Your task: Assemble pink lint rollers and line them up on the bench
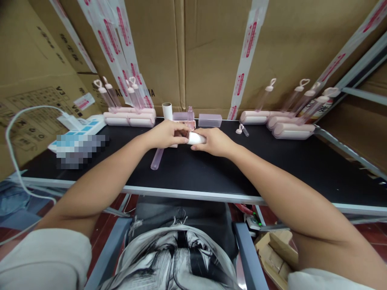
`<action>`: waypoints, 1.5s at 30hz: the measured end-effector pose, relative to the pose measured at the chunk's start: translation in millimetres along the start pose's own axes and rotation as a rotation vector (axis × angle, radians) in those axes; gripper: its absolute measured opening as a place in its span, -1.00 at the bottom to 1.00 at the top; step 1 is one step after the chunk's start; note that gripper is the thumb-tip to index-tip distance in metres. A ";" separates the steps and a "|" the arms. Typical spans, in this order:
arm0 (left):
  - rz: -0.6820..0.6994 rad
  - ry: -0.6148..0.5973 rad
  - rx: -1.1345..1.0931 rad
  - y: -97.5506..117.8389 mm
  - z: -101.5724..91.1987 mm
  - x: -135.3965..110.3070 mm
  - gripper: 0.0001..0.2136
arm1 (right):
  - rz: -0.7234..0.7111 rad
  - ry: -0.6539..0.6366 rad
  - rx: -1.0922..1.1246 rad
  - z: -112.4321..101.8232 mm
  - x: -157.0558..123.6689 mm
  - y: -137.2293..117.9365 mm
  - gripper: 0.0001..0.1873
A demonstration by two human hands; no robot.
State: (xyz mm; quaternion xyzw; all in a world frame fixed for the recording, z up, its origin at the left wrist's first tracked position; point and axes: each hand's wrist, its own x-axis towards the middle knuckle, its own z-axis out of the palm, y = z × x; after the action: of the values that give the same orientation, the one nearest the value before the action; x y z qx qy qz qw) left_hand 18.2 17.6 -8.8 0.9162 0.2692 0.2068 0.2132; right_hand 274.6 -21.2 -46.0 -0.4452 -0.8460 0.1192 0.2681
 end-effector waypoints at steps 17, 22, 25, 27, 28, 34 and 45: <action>-0.050 0.061 0.098 -8.1 16.2 9.4 -0.67 | -0.001 -0.064 -0.026 5.0 2.1 11.3 -0.56; -0.146 -0.028 0.042 -13.9 15.8 7.4 -0.49 | 0.100 -0.135 -0.054 -1.6 3.7 10.2 -0.58; -0.185 -0.077 0.087 -13.9 13.8 6.2 -0.53 | 0.107 -0.201 -0.026 -16.0 1.4 19.4 -0.48; -0.201 -0.091 0.119 -12.7 12.3 5.3 -0.54 | 0.080 -0.252 0.011 -30.3 -2.1 31.5 -0.32; -0.197 -0.090 0.129 -12.1 11.5 4.9 -0.52 | 0.074 -0.277 0.030 -38.1 -4.1 39.0 -0.25; -0.128 -0.106 0.216 -9.0 10.2 4.2 -0.46 | 0.136 -0.394 0.194 -65.6 -11.6 73.0 -0.44; -0.164 -0.142 0.227 -9.0 12.0 6.0 -0.41 | 0.417 -0.433 0.287 -64.3 -8.6 57.4 -0.38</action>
State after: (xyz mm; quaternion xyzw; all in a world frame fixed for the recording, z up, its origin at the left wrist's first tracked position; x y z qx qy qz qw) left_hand 25.1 24.6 -21.7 0.9217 0.3488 0.0915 0.1429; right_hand 354.1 2.3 -21.0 -0.5308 -0.7484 0.3815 0.1121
